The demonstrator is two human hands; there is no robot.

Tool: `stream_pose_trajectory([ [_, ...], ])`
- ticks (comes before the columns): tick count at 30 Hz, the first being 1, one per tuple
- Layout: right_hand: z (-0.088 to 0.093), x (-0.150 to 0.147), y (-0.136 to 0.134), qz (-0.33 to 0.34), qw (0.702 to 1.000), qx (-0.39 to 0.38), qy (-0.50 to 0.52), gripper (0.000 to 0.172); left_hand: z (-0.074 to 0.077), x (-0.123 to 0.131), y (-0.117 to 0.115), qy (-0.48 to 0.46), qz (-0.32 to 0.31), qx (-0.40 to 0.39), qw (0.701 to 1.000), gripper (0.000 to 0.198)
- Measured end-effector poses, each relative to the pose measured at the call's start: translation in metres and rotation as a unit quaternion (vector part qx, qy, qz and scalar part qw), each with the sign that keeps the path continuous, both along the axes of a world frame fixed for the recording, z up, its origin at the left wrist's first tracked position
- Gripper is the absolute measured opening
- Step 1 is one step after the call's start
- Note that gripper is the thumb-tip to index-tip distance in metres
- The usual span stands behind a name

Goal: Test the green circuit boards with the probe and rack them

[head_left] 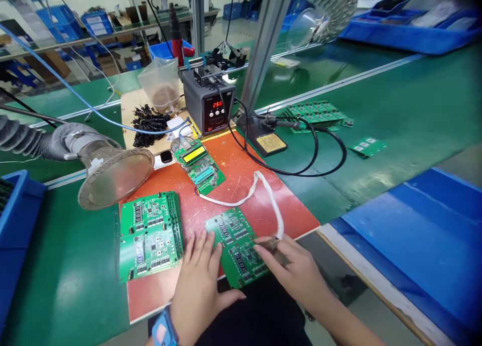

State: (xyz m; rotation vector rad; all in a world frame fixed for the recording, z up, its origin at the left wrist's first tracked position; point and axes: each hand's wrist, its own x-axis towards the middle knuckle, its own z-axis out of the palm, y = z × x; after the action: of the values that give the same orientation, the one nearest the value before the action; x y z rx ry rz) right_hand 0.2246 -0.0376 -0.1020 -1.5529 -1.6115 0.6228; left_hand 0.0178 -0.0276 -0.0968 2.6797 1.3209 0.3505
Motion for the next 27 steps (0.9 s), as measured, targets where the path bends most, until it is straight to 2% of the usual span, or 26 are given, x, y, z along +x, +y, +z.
stream_pose_trajectory([
  [13,-0.007,-0.005,-0.003,-0.009,0.997,0.064,-0.045,0.011,-0.001,-0.001,-0.001,0.014,0.003,-0.002,1.000,0.080],
  [20,-0.005,-0.007,-0.002,0.012,0.997,0.050,-0.057,0.009,-0.001,0.000,0.001,0.014,0.004,0.014,1.000,0.079],
  [27,-0.008,-0.012,-0.002,-0.004,0.993,0.084,-0.077,0.010,-0.005,0.000,-0.001,0.010,0.013,0.030,0.999,0.082],
])
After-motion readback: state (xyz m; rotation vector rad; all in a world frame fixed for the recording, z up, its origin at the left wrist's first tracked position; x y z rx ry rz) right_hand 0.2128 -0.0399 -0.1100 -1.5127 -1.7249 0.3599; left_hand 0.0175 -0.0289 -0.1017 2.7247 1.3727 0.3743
